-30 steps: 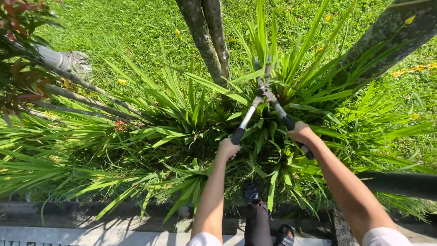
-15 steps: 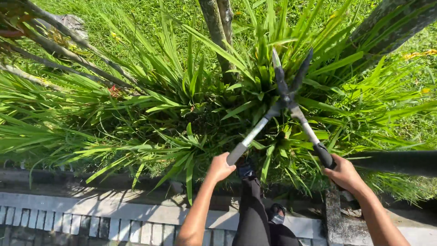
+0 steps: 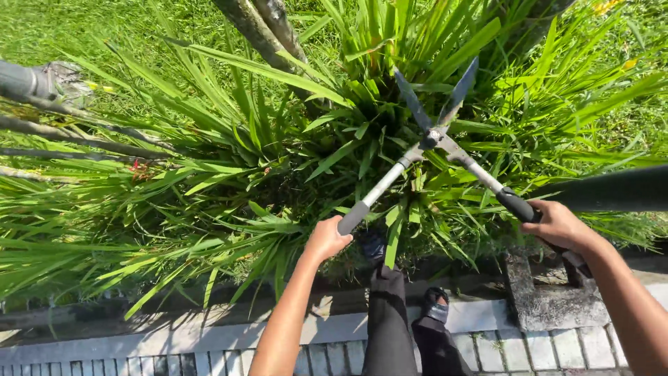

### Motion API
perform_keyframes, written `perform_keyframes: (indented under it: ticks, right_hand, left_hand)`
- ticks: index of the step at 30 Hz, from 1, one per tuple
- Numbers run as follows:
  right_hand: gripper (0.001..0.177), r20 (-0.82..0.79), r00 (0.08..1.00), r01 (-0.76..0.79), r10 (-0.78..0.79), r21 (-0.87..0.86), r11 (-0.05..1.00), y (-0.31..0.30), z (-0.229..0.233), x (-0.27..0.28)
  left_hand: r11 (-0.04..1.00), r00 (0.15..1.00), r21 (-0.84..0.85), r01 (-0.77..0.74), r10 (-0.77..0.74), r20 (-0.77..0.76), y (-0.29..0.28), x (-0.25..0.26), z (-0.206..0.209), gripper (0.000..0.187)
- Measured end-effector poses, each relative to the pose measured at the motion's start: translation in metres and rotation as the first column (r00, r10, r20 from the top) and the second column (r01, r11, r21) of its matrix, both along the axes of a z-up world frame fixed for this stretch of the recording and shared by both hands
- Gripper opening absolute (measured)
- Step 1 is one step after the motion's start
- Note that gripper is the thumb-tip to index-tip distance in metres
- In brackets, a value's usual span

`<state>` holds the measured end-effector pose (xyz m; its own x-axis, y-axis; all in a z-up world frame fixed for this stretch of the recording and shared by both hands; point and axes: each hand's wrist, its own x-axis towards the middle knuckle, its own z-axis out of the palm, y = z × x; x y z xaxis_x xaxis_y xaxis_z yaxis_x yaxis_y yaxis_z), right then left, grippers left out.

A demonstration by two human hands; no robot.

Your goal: Trimming long green leaves along a walkway using garden shears

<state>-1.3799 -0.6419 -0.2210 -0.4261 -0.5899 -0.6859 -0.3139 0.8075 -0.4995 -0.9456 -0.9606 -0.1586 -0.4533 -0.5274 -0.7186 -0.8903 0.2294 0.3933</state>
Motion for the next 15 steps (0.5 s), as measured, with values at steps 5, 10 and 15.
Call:
perform_keyframes:
  ticks: [5, 10, 15]
  right_hand:
    - [0.032, 0.058, 0.998, 0.023, -0.024, 0.026, 0.999, -0.096, 0.059, -0.034]
    - [0.031, 0.034, 0.999, -0.024, 0.022, 0.05, 0.998, -0.179, 0.088, -0.054]
    - [0.021, 0.041, 0.998, 0.046, -0.048, 0.059, 0.997, -0.248, 0.096, -0.038]
  left_hand:
    - [1.0, 1.0, -0.027, -0.015, 0.015, -0.008, -0.069, -0.042, 0.009, 0.042]
    - [0.995, 0.997, 0.067, -0.076, 0.076, -0.001, -0.129, -0.086, 0.042, 0.047]
    - [0.976, 0.981, 0.128, -0.175, 0.184, -0.057, -0.158, -0.12, 0.029, 0.044]
